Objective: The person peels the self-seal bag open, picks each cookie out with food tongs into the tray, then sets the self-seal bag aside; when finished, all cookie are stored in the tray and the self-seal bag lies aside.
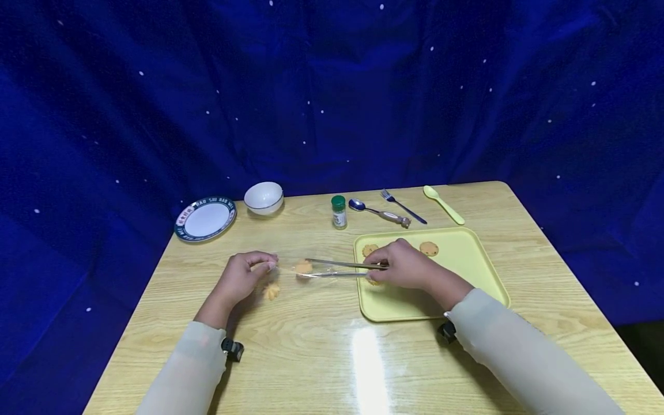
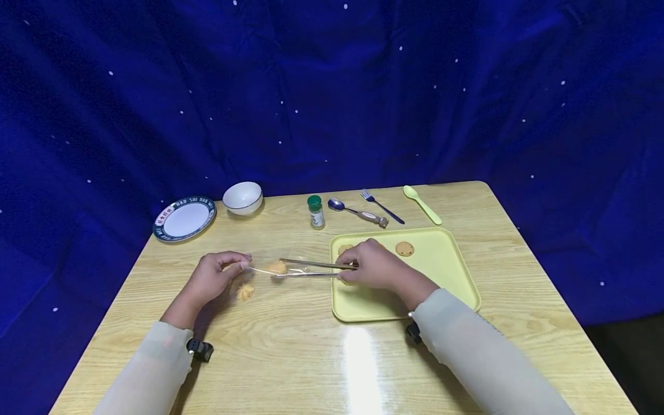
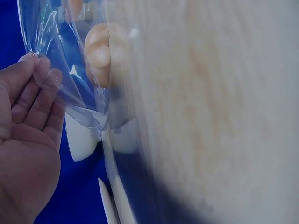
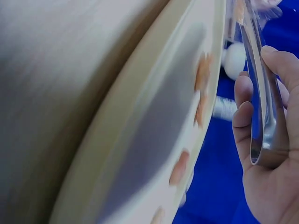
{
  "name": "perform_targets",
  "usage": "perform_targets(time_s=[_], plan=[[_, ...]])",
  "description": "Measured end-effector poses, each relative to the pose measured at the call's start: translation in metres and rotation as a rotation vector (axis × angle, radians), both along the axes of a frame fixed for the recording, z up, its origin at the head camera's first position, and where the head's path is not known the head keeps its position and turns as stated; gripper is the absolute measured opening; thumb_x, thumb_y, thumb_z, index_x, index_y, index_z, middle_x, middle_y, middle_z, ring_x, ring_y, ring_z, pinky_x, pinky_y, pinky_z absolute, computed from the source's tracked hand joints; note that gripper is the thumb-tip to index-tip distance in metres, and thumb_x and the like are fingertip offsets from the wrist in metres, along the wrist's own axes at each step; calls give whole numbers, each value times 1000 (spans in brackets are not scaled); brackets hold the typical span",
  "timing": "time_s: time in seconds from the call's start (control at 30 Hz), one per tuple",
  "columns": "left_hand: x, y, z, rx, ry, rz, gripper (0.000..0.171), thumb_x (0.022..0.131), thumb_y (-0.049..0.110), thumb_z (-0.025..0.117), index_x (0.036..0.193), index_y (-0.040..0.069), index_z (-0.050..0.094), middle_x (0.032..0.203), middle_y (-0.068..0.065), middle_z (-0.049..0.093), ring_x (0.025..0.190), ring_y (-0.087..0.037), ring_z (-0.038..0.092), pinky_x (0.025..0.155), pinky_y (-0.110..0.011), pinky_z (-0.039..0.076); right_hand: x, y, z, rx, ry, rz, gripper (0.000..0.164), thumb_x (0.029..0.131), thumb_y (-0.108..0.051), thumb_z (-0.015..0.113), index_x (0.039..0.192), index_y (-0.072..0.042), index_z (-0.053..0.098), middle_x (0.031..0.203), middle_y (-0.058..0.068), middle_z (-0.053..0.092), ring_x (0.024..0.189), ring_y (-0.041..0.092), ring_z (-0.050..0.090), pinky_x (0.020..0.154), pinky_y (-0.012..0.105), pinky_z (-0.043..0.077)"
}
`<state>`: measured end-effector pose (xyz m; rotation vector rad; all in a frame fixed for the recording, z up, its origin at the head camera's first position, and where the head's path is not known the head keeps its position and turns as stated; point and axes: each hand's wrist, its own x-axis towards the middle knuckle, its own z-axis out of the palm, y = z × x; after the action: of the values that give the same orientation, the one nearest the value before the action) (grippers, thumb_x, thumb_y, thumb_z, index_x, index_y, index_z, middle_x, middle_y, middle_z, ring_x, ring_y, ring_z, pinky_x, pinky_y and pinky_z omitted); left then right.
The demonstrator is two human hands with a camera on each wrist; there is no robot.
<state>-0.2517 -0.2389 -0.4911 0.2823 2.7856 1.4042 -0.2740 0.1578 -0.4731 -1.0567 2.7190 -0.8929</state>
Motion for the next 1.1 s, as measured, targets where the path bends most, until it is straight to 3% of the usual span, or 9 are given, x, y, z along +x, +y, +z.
perform_targets(time_s=[0.27,0.43,0.73,1.1], plan=[[1,3,0,-4,-15,-8,22,100,21,68,112,6,78,123,-7,74,127,-30,63,119,-53,39,22,59,3,-3,40,-61,24,87,-29,83,109,-20,80,99,-8,78,79,2,64,73,24,55],[2,4,0,-4,-19,-11,22,100,21,68,112,6,78,124,-7,74,128,-31,62,119,-55,38,37,91,3,-29,70,-115,21,85,-25,85,105,-20,80,94,-9,78,70,0,61,62,22,53],[3,7,0,-4,-13,-18,23,100,20,68,114,5,77,124,-9,73,127,-33,62,117,-55,40,63,155,3,-6,100,-310,21,83,-25,87,102,-21,81,90,-11,78,72,-2,62,61,21,52],[2,9,1,13,-29,-24,23,100,20,67,114,5,77,126,-9,73,129,-33,61,120,-56,37,76,187,-2,15,28,-362,21,85,-27,85,103,-17,80,79,-15,74,62,-3,61,56,19,49]])
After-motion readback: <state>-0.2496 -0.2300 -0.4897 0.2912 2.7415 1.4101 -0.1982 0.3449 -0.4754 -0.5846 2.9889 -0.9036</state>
